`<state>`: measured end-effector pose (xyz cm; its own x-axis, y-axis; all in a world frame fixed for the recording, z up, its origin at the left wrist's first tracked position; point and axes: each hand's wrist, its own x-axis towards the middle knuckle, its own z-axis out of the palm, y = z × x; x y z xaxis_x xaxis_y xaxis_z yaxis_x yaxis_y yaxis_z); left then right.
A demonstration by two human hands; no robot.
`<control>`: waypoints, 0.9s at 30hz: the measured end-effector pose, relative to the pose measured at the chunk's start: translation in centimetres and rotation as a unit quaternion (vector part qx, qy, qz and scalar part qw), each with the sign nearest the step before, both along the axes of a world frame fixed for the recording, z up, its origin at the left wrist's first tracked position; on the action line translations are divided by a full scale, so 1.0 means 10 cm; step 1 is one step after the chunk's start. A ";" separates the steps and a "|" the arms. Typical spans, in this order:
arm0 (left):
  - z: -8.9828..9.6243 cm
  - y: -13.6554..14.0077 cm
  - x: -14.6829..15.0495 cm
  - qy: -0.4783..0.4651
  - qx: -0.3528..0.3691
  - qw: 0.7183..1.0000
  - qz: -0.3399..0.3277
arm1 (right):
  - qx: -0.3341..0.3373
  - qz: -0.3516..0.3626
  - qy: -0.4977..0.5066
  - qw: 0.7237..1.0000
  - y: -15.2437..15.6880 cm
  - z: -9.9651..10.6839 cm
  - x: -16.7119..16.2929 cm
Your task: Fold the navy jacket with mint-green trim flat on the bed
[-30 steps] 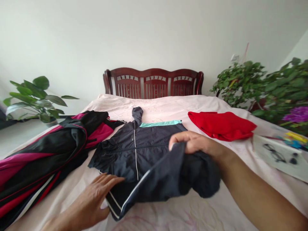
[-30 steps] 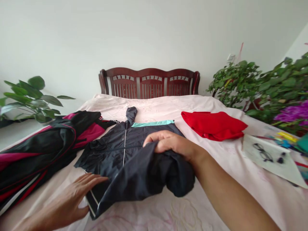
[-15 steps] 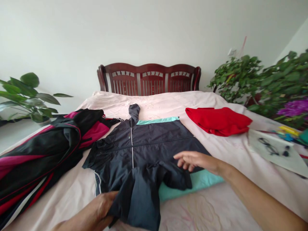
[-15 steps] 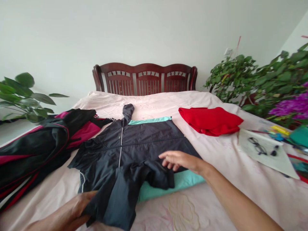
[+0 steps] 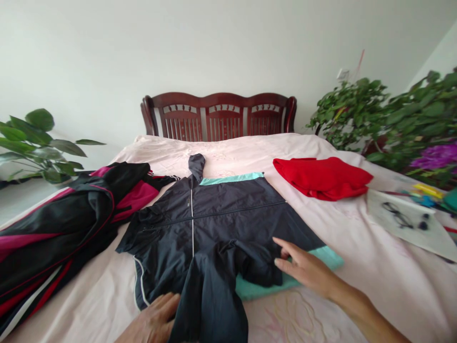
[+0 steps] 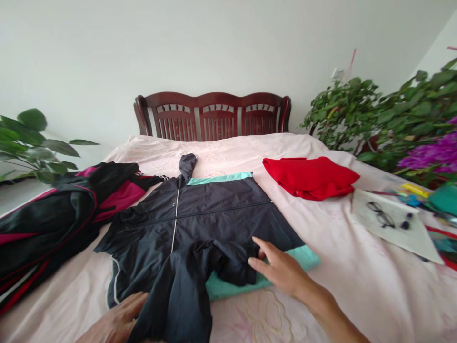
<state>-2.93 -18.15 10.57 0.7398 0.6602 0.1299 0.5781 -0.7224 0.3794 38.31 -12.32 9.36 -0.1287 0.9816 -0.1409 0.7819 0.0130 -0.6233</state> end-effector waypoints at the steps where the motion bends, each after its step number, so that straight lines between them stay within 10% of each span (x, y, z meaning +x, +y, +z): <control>1: -0.05 -0.01 -0.01 0.003 0.006 1.000 0.012 | 0.011 0.016 -0.015 1.000 0.05 -0.02 -0.09; 7: -0.25 -0.01 -0.11 -0.005 -0.022 0.993 0.113 | 0.057 0.035 0.112 0.991 0.26 0.04 -0.39; 17: 0.13 0.28 0.34 -0.084 -0.240 0.961 0.107 | 0.075 -0.112 0.336 0.932 0.43 0.11 -0.38; 24: 0.01 0.53 0.22 -0.329 -0.380 0.792 0.346 | 0.013 0.149 0.118 0.982 0.07 -0.01 -0.03; 27: 0.19 0.68 0.02 -0.352 -0.324 0.787 0.390 | 0.025 0.129 -0.024 0.991 -0.17 -0.05 0.21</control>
<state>-2.74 -11.30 12.43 -0.0281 0.9738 -0.2255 0.2319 0.2257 0.9462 40.38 -14.01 8.83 -0.3708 0.9227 -0.1056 0.7768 0.2458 -0.5798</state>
